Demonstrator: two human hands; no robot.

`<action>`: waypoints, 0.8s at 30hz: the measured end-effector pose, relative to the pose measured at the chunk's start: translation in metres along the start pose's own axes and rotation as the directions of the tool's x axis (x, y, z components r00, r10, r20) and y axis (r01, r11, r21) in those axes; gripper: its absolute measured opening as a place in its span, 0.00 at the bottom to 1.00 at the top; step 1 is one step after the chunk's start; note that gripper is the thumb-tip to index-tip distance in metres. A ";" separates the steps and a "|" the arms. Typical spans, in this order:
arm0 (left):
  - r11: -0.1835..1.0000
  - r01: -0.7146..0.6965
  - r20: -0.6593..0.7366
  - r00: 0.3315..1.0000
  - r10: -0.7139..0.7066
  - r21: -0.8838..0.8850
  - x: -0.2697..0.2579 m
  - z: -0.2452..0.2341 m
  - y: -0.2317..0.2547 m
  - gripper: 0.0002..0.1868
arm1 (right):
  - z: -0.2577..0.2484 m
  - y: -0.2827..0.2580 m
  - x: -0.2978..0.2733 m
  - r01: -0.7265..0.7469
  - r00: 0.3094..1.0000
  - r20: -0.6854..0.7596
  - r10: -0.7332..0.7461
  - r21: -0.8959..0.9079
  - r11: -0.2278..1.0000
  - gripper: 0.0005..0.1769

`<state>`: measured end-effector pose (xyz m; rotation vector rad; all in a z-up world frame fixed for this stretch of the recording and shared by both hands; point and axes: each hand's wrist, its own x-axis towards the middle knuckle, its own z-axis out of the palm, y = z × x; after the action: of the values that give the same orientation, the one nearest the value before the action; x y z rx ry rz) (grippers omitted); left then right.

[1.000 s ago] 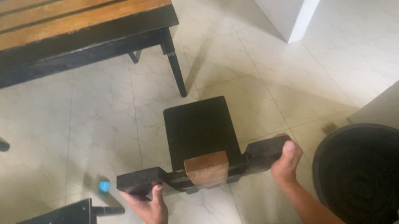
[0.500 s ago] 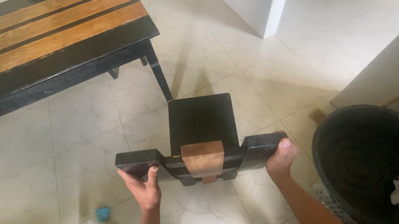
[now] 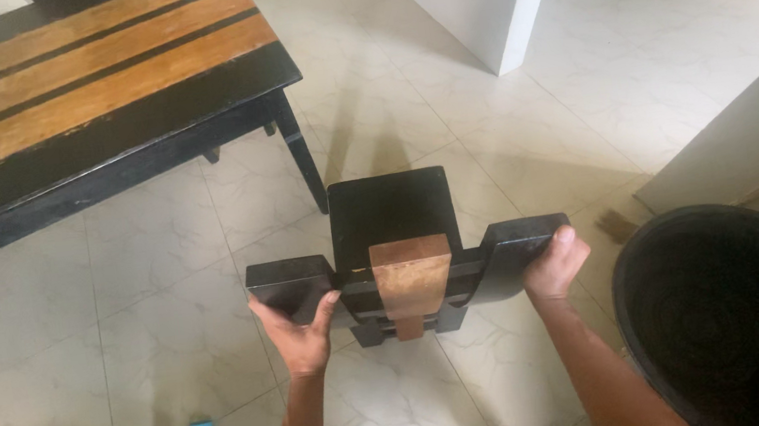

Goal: The person moves several wooden chairs from near a window to positions tucked under a dining table. The person handles each chair by hand, lifting and placing them one at a time.

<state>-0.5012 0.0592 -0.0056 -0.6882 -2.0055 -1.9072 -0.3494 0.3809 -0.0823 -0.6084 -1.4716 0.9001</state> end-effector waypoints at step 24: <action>0.974 0.214 -0.050 0.975 -0.218 -0.077 0.032 0.121 -0.116 0.59 | 0.030 0.066 0.063 -0.173 0.861 0.447 0.241 -0.188 0.967 0.57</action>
<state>-0.5746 0.1824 -0.0978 -0.4392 -2.0576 -2.1031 -0.3956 0.4637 -0.0983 -0.6960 -1.9443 1.1758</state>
